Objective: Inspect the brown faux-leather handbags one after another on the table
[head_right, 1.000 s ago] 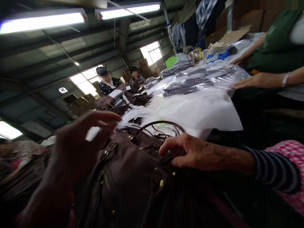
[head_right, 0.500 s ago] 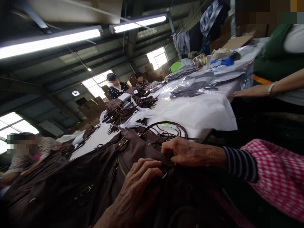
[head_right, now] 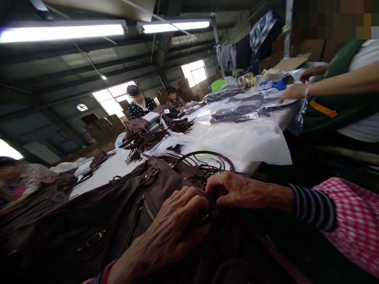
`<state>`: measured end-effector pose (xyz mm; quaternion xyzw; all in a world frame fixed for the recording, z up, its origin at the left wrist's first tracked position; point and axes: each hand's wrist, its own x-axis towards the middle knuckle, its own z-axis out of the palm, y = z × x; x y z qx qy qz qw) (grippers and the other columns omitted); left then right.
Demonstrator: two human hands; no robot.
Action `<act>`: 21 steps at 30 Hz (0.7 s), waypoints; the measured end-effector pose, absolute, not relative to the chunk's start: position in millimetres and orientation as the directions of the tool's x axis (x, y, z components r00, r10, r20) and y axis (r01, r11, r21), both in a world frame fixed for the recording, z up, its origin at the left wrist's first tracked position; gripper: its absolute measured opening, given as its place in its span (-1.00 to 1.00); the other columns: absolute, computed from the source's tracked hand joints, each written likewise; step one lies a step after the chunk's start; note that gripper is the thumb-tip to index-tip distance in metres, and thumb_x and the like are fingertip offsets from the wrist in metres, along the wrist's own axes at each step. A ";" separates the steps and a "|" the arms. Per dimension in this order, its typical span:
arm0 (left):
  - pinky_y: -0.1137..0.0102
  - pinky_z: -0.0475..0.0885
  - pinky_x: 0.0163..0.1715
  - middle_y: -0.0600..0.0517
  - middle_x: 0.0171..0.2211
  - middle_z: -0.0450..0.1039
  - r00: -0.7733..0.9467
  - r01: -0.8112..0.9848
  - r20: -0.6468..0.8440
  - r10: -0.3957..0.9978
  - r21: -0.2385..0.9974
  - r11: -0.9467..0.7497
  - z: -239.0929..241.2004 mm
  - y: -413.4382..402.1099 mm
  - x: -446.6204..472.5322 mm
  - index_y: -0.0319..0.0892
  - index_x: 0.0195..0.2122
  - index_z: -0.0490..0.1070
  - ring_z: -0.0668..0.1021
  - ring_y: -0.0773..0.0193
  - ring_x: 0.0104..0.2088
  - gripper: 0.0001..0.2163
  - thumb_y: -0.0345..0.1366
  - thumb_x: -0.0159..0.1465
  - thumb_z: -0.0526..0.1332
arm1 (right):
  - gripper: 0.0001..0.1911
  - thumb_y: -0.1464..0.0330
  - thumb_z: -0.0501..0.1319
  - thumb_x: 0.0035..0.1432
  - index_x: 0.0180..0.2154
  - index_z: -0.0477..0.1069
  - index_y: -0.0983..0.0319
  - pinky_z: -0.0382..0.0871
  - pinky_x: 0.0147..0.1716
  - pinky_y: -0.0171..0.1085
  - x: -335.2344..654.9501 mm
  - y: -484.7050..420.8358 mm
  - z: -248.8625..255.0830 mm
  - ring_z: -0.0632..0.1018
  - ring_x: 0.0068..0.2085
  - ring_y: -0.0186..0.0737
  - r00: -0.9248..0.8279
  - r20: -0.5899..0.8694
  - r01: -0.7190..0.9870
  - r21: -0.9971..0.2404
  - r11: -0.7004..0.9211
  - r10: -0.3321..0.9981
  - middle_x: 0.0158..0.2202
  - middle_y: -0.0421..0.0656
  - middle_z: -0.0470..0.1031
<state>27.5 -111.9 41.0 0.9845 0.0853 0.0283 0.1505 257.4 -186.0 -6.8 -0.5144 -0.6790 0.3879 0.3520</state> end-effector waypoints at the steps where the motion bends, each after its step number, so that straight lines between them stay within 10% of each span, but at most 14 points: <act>1: 0.22 0.26 -0.02 0.05 -0.02 0.37 0.986 0.151 0.018 0.164 0.296 -0.943 42.2 -112.2 29.0 -0.01 0.02 0.32 0.38 0.17 -0.04 -0.81 -0.19 0.41 0.17 | -0.82 0.47 0.28 0.06 -0.23 0.53 0.24 0.27 -0.31 -0.33 257.4 -185.1 -7.4 0.45 -0.27 -0.26 -0.214 0.097 0.413 -0.893 0.180 0.972 -0.32 -0.24 0.48; 8: 0.23 0.30 0.02 0.07 0.04 0.33 0.989 0.147 -0.022 0.148 0.332 -0.932 49.4 -116.2 31.2 0.20 0.16 0.31 0.37 0.17 0.02 -0.70 -0.18 0.42 0.18 | -0.94 0.48 0.28 0.09 -0.40 0.42 0.26 0.31 -0.23 -0.27 251.4 -184.0 -14.5 0.46 -0.24 -0.24 -0.203 0.318 0.320 -0.872 0.369 0.926 -0.28 -0.18 0.47; 21: 0.22 0.38 0.05 0.04 -0.11 0.39 0.986 0.111 0.081 0.143 0.310 -0.944 44.5 -118.9 24.7 0.05 0.07 0.40 0.42 0.22 -0.07 -0.78 -0.19 0.43 0.16 | -0.89 0.50 0.27 0.07 -0.39 0.34 0.24 0.19 -0.40 -0.36 257.5 -184.2 -2.1 0.31 -0.36 -0.35 -0.265 0.159 0.401 -0.879 0.258 0.951 -0.40 -0.29 0.32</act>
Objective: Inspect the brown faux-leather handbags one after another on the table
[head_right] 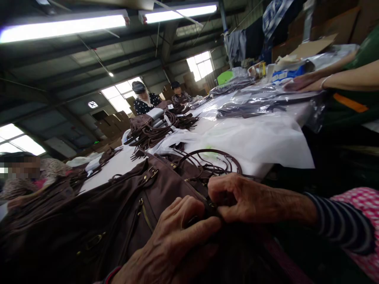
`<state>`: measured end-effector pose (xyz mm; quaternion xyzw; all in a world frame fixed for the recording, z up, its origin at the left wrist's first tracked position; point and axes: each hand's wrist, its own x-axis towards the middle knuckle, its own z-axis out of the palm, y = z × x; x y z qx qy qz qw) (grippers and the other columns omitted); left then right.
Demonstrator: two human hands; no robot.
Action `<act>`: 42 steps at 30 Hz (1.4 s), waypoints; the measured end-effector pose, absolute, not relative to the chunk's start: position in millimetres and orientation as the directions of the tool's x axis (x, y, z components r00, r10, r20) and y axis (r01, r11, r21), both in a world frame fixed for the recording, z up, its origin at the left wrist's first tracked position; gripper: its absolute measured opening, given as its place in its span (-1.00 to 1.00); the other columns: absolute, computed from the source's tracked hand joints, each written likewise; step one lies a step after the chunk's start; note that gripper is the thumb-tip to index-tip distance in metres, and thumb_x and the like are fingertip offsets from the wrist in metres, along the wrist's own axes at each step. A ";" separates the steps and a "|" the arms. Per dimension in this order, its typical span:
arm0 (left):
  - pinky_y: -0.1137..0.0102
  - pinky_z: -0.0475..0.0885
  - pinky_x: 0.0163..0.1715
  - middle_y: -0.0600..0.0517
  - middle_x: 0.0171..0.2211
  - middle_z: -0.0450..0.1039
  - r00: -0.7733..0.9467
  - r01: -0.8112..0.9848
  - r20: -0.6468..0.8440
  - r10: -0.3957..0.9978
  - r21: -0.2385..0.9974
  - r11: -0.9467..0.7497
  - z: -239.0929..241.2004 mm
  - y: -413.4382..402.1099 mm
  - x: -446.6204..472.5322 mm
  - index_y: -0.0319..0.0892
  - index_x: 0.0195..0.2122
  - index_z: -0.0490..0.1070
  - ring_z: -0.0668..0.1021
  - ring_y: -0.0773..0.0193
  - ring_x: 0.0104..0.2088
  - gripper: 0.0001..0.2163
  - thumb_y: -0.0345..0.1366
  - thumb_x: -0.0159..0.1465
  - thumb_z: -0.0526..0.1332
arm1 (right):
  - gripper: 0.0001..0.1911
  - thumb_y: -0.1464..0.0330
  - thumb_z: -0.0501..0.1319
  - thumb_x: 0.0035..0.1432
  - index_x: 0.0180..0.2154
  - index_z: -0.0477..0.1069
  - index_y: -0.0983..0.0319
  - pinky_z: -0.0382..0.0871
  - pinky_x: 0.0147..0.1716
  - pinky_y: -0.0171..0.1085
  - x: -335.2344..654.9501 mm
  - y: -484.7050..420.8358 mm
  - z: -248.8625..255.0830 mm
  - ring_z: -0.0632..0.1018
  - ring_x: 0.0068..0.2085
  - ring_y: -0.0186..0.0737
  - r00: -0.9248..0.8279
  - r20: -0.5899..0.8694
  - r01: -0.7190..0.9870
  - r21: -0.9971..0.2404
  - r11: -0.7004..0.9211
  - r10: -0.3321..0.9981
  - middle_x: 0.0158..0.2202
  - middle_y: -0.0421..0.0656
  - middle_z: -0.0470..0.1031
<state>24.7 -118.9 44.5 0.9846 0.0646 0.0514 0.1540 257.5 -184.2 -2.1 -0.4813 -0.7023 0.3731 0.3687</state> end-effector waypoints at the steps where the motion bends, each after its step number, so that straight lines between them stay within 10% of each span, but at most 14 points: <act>1: 0.24 0.40 0.01 0.03 -0.12 0.40 0.985 0.091 0.116 0.131 0.301 -0.949 44.1 -118.6 24.3 0.02 0.06 0.41 0.43 0.22 -0.08 -0.79 -0.20 0.43 0.15 | -0.90 0.50 0.27 0.07 -0.37 0.36 0.25 0.20 -0.39 -0.35 256.5 -184.4 -1.7 0.32 -0.35 -0.35 -0.258 0.177 0.376 -0.887 0.268 0.950 -0.38 -0.28 0.33; 11: 0.36 0.39 -0.32 0.03 -0.33 0.40 0.901 -0.081 0.433 0.015 0.202 -0.976 42.8 -109.3 21.4 -0.15 -0.06 0.42 0.44 0.28 -0.32 -0.85 -0.34 0.34 0.22 | -0.89 0.40 0.29 0.13 -0.29 0.38 0.26 0.15 -0.57 -0.46 234.9 -173.3 -1.3 0.31 -0.53 -0.47 -0.144 0.181 -0.152 -0.976 0.159 0.973 -0.47 -0.31 0.37; 20: 0.30 0.45 -0.11 0.03 -0.15 0.43 0.977 0.088 0.167 0.129 0.231 -0.969 44.1 -118.4 19.9 0.02 0.09 0.38 0.48 0.25 -0.18 -0.76 -0.31 0.42 0.13 | -0.79 0.30 0.32 0.19 -0.16 0.52 0.27 0.28 -0.49 -0.40 269.7 -170.7 25.3 0.48 -0.42 -0.33 -0.354 -0.017 0.294 -0.951 0.094 0.935 -0.39 -0.22 0.53; 26: 0.10 0.23 0.30 0.03 0.14 0.31 0.980 0.197 -0.069 0.186 0.243 -0.950 39.4 -123.5 19.2 0.16 0.28 0.19 0.43 0.17 0.12 -0.57 -0.29 0.42 0.17 | -0.87 0.52 0.24 0.17 -0.29 0.49 0.18 0.25 -0.33 -0.34 270.3 -189.5 20.0 0.51 -0.31 -0.30 -0.378 0.187 0.744 -0.522 0.418 0.906 -0.33 -0.25 0.53; 34: 0.12 0.23 0.29 0.06 0.07 0.33 0.984 0.179 -0.045 0.173 0.219 -0.959 31.7 -122.7 22.1 0.12 0.20 0.25 0.42 0.18 0.08 -0.66 -0.25 0.42 0.17 | -0.85 0.49 0.12 0.32 -0.34 0.33 0.21 0.07 -0.44 -0.25 259.1 -163.4 -13.2 0.37 -0.42 -0.29 -0.490 0.537 0.801 -0.033 0.598 0.687 -0.40 -0.21 0.39; 42: 0.27 0.34 0.12 0.05 0.06 0.34 0.986 0.164 -0.020 0.163 0.168 -0.972 33.5 -119.2 22.5 0.00 0.05 0.32 0.41 0.19 0.05 -0.82 -0.24 0.45 0.14 | -0.83 0.50 0.05 0.35 -0.28 0.35 0.22 0.16 -0.42 -0.28 247.0 -126.6 -26.6 0.42 -0.40 -0.28 -0.409 0.673 0.793 -0.074 0.605 0.617 -0.41 -0.19 0.40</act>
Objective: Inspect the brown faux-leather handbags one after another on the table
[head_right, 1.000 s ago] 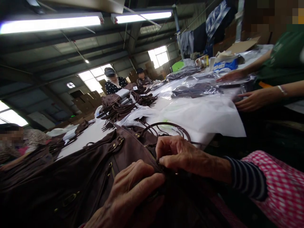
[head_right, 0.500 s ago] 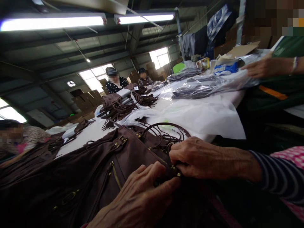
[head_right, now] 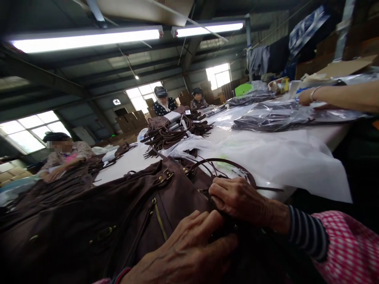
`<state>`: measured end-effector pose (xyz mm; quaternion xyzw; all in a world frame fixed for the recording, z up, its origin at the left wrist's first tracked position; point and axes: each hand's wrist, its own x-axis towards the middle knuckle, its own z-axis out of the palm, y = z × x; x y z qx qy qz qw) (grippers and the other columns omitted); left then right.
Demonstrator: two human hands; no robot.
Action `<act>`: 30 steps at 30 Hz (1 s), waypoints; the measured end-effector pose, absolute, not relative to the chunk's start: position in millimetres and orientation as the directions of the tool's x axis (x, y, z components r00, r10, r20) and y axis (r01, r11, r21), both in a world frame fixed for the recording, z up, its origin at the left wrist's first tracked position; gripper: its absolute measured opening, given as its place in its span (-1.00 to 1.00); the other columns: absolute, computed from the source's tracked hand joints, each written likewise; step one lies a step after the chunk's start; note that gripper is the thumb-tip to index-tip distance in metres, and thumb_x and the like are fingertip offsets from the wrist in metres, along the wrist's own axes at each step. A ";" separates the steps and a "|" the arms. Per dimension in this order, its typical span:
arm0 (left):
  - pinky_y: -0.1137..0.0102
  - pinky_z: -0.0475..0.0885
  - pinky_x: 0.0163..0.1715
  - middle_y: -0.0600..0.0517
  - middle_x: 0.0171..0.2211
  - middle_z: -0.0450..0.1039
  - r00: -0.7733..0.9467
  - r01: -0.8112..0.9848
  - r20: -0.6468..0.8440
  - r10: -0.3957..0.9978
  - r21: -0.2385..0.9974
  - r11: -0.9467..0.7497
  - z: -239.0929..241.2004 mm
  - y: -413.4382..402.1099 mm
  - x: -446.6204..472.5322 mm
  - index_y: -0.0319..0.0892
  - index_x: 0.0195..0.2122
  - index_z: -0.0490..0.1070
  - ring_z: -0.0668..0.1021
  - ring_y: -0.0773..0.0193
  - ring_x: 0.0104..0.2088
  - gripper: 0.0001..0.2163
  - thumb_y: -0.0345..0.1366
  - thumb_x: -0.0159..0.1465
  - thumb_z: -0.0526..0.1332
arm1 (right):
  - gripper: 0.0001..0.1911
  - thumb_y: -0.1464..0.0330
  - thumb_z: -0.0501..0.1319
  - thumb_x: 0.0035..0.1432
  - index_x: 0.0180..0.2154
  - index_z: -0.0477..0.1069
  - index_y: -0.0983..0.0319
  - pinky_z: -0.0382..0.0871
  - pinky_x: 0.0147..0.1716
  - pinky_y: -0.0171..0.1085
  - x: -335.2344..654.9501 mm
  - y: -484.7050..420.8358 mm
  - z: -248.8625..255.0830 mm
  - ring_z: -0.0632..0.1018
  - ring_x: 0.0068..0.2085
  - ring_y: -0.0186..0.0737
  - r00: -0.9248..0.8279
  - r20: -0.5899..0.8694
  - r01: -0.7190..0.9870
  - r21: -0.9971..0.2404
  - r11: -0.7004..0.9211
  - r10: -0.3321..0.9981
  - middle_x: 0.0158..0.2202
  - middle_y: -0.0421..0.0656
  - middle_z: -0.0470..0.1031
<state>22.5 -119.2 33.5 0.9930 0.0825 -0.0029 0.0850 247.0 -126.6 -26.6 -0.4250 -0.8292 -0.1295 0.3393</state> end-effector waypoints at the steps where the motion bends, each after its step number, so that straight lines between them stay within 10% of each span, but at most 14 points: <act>1: 0.26 0.34 0.12 0.06 0.05 0.34 0.988 0.154 -0.012 0.154 0.155 -0.976 32.2 -120.0 22.5 0.01 0.06 0.31 0.42 0.20 0.04 -0.82 -0.23 0.45 0.13 | -0.83 0.50 0.05 0.36 -0.28 0.35 0.22 0.17 -0.42 -0.29 248.1 -128.4 -26.7 0.43 -0.40 -0.28 -0.409 0.673 0.791 -0.076 0.608 0.616 -0.41 -0.19 0.40; 9: 0.28 0.42 -0.06 -0.03 0.10 0.37 0.996 0.094 -0.004 0.094 0.142 -0.985 18.5 -115.1 28.5 -0.06 0.23 0.20 0.46 0.15 -0.03 -0.54 0.01 0.39 0.17 | -0.84 0.54 0.07 0.35 -0.23 0.37 0.22 0.21 -0.38 -0.27 264.7 -150.7 -25.8 0.45 -0.36 -0.25 -0.477 0.626 0.766 -0.047 0.641 0.617 -0.39 -0.17 0.44; 30: 0.34 0.43 -0.04 0.02 0.00 0.41 0.993 0.118 -0.039 0.112 0.273 -0.955 29.3 -117.5 28.8 -0.10 -0.06 0.27 0.49 0.22 -0.10 -0.86 -0.22 0.43 0.15 | -0.88 0.51 0.08 0.34 -0.18 0.28 0.17 0.25 -0.39 -0.30 268.4 -142.0 -51.7 0.44 -0.40 -0.30 -0.375 0.615 0.769 -0.210 0.603 0.693 -0.38 -0.22 0.37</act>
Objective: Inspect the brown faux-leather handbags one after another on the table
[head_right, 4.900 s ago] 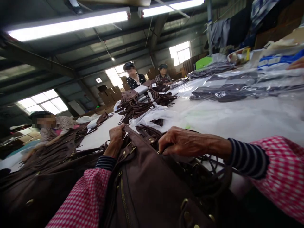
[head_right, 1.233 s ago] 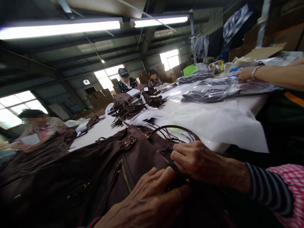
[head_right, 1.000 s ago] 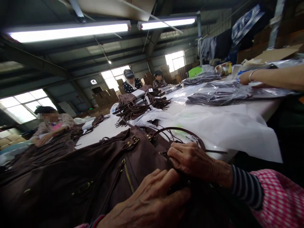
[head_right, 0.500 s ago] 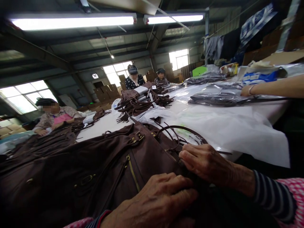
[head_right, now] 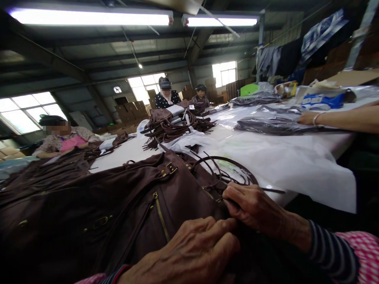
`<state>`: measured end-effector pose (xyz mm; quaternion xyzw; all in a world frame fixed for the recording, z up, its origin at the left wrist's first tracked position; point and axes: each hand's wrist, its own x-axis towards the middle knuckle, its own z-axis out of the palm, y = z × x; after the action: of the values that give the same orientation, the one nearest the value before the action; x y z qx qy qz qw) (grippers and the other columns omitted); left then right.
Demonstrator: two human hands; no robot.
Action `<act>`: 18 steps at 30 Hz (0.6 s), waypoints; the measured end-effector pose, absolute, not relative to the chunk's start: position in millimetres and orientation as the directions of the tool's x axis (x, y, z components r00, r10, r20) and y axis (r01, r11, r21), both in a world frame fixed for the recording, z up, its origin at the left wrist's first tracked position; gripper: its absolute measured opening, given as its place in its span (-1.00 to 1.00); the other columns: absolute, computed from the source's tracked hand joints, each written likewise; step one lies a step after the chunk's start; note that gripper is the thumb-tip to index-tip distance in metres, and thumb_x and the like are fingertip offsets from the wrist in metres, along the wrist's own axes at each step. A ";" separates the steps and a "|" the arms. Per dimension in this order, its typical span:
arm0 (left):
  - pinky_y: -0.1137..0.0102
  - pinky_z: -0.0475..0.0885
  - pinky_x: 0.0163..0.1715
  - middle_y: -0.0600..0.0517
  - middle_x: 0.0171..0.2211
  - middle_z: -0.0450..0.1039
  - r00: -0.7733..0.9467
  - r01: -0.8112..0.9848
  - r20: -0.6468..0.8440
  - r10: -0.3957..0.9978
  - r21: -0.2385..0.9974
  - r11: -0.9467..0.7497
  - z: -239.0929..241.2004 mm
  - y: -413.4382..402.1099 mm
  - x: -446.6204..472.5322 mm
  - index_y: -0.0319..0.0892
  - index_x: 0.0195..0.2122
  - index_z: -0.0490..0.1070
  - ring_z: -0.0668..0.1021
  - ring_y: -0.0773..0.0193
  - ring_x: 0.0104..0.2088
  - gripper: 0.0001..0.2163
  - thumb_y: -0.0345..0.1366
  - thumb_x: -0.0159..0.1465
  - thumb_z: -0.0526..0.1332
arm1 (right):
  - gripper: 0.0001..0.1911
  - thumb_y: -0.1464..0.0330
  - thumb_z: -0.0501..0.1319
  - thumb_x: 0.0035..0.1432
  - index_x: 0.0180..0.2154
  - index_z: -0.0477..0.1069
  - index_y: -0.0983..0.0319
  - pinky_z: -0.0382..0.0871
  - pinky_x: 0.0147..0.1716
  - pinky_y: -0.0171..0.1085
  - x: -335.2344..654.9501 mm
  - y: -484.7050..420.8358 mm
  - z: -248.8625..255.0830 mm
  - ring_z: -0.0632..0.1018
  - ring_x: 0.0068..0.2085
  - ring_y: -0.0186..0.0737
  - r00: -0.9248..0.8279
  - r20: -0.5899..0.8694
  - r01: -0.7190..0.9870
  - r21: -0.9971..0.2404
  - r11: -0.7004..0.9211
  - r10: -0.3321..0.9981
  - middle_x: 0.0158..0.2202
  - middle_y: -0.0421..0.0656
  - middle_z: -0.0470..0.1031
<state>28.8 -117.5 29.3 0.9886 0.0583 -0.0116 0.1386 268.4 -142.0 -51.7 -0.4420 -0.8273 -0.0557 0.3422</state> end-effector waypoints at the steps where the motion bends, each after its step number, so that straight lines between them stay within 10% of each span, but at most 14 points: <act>1: 0.35 0.43 -0.05 0.02 -0.01 0.41 0.991 0.130 -0.064 0.117 0.283 -0.950 32.3 -118.6 29.3 -0.10 -0.09 0.26 0.48 0.23 -0.11 -0.90 -0.24 0.44 0.13 | -0.88 0.51 0.08 0.34 -0.18 0.28 0.17 0.25 -0.39 -0.30 268.5 -142.8 -50.6 0.44 -0.39 -0.30 -0.381 0.623 0.766 -0.201 0.610 0.683 -0.38 -0.21 0.38; 10: 0.38 0.40 -0.12 0.04 -0.04 0.41 0.993 0.115 -0.075 0.094 0.384 -0.916 32.3 -112.3 28.3 -0.07 -0.03 0.25 0.48 0.23 -0.12 -0.80 -0.18 0.39 0.21 | -0.89 0.47 0.05 0.37 -0.22 0.32 0.20 0.27 -0.37 -0.32 257.1 -126.9 -42.3 0.43 -0.38 -0.30 -0.380 0.609 0.723 -0.273 0.634 0.696 -0.36 -0.18 0.40; 14: 0.32 0.35 -0.03 0.07 -0.02 0.40 0.990 0.142 -0.032 0.139 0.277 -0.950 21.3 -115.7 27.6 -0.07 -0.08 0.25 0.42 0.20 -0.02 -0.77 -0.06 0.41 0.19 | -0.92 0.46 0.10 0.34 -0.21 0.34 0.19 0.31 -0.33 -0.37 263.7 -139.4 -46.8 0.46 -0.35 -0.34 -0.267 0.481 0.706 -0.492 0.510 0.835 -0.33 -0.22 0.43; 18: 0.16 0.25 0.05 0.10 -0.11 0.46 0.984 0.070 0.154 0.087 0.115 -0.991 10.5 -112.8 37.0 -0.09 -0.15 0.26 0.38 0.11 0.01 -0.67 0.09 0.39 0.15 | -0.89 0.49 0.12 0.33 -0.18 0.39 0.22 0.31 -0.32 -0.37 262.4 -143.4 -33.0 0.48 -0.33 -0.33 -0.298 0.488 0.709 -0.463 0.533 0.820 -0.33 -0.22 0.44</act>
<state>37.0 -112.8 10.5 0.9945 0.0394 0.0798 0.0547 262.4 -143.4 -33.0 -0.4768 -0.8016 0.0793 0.3518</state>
